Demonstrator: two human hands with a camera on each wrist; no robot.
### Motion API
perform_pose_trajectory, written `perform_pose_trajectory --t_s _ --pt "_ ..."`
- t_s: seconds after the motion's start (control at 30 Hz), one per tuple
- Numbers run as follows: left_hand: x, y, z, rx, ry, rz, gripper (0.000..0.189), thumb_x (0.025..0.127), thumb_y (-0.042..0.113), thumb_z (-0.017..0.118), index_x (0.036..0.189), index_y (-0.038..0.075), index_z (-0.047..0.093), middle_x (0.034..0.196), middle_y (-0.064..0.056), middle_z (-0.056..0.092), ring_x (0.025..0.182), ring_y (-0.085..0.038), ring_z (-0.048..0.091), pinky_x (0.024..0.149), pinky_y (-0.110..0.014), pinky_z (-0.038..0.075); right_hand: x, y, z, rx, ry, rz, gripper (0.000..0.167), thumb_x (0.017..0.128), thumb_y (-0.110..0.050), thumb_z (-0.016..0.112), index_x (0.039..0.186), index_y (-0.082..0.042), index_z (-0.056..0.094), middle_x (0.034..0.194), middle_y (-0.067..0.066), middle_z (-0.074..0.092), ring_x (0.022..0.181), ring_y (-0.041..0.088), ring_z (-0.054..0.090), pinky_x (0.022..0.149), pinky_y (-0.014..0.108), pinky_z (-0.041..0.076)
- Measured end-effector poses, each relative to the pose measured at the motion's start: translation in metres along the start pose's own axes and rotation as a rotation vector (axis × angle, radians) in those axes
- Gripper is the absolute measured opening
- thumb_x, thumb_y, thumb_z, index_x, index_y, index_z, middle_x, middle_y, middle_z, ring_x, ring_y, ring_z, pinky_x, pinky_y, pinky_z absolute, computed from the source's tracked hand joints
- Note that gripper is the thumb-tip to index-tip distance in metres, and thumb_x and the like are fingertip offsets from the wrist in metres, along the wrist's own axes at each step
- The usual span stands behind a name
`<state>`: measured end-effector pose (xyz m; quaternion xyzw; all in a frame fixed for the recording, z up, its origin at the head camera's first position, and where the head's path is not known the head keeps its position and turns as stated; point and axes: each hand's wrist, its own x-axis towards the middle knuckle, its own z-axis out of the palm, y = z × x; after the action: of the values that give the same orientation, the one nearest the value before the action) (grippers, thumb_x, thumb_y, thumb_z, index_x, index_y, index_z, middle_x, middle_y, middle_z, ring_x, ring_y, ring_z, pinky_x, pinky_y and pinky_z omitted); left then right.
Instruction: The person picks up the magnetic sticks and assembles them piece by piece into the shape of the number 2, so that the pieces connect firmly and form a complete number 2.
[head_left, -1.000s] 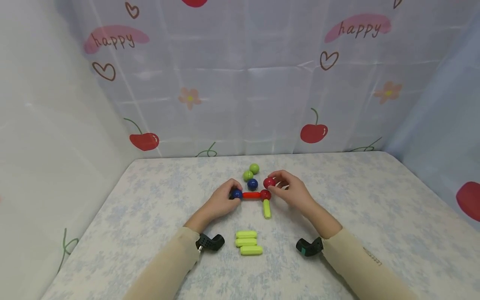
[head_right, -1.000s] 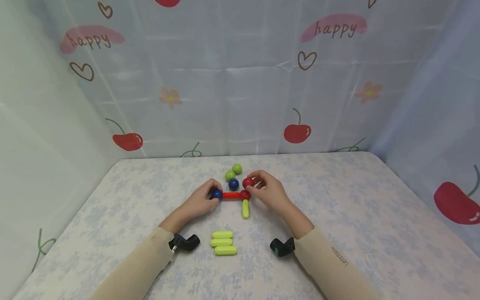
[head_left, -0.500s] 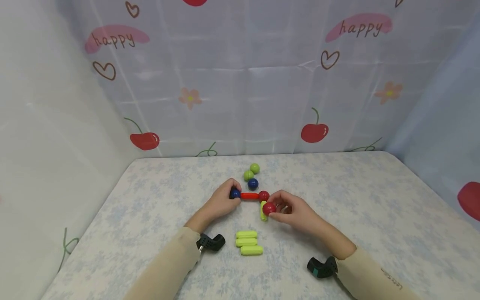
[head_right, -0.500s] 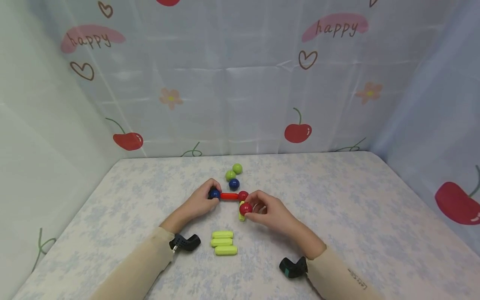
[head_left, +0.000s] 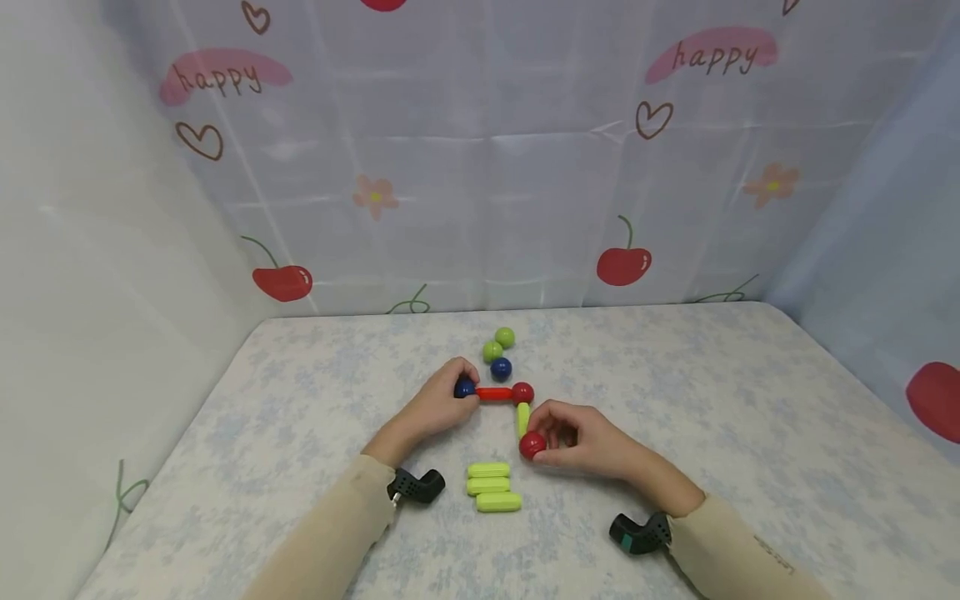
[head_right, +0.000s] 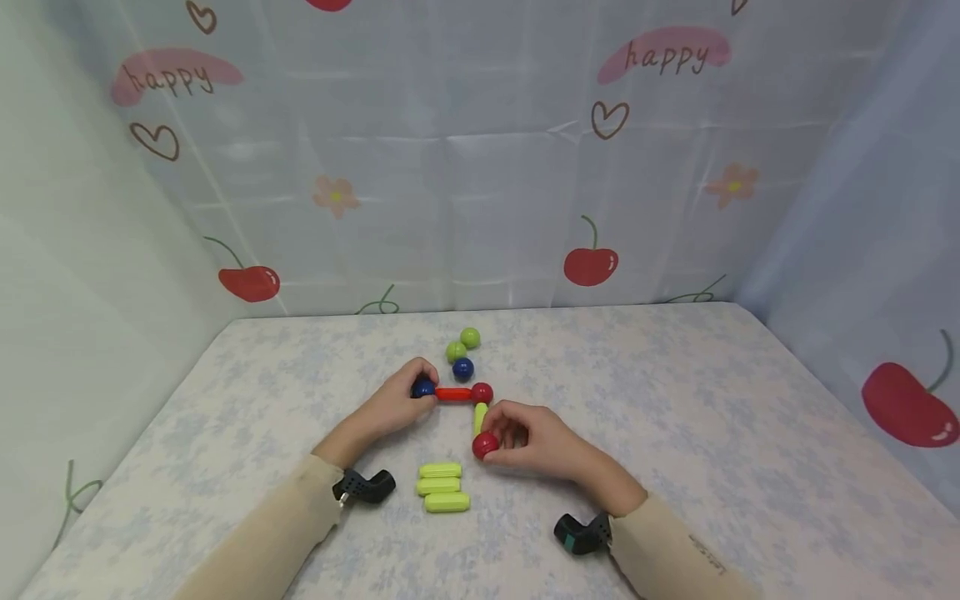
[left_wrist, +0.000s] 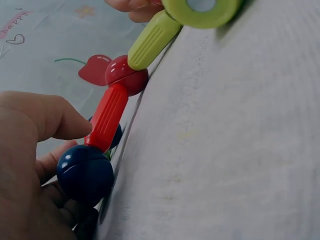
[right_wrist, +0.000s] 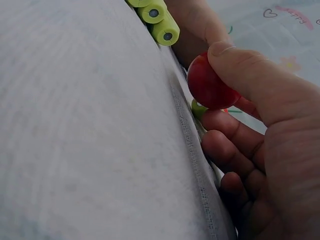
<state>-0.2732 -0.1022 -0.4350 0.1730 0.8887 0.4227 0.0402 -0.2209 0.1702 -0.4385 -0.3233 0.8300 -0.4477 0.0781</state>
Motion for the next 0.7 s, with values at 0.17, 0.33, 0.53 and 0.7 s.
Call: perform_pose_trajectory --t_s 0.17,0.33,0.53,0.7 --pt "0.001 0.011 -0.003 0.124 -0.004 0.106 0.022 0.093 0.024 0.069 0.113 0.018 0.062 0.114 -0.001 0.06 0.103 -0.017 0.056 0.092 -0.039 0.045 0.001 -0.001 0.001 -0.023 -0.009 -0.004 0.029 0.084 -0.032 0.081 0.107 -0.025 0.064 0.087 -0.004 0.065 0.073 0.009 0.057 0.062 0.021 0.046" --pt "0.002 0.026 0.001 0.269 -0.002 0.273 0.027 0.095 0.027 0.069 0.122 0.025 0.068 0.12 0.002 0.064 0.109 -0.017 0.06 0.096 -0.043 0.045 0.002 -0.001 0.0 -0.024 -0.015 -0.025 0.029 0.085 -0.032 0.081 0.107 -0.024 0.064 0.087 -0.003 0.065 0.072 0.009 0.057 0.061 0.021 0.045" --pt "0.002 0.029 0.008 0.325 -0.049 0.293 0.033 0.099 0.016 0.063 0.129 0.029 0.067 0.125 0.004 0.063 0.115 -0.015 0.06 0.097 -0.037 0.05 0.002 -0.001 0.0 -0.012 -0.024 -0.021 0.029 0.084 -0.031 0.081 0.107 -0.023 0.064 0.086 -0.002 0.065 0.073 0.008 0.057 0.062 0.021 0.045" --pt "0.003 0.025 0.011 0.29 -0.07 0.269 0.036 0.099 0.009 0.061 0.129 0.027 0.068 0.119 0.003 0.065 0.108 -0.013 0.061 0.09 -0.032 0.051 0.001 0.0 0.0 -0.014 -0.022 -0.015 0.029 0.084 -0.03 0.082 0.107 -0.024 0.064 0.086 -0.002 0.064 0.073 0.008 0.057 0.062 0.021 0.046"
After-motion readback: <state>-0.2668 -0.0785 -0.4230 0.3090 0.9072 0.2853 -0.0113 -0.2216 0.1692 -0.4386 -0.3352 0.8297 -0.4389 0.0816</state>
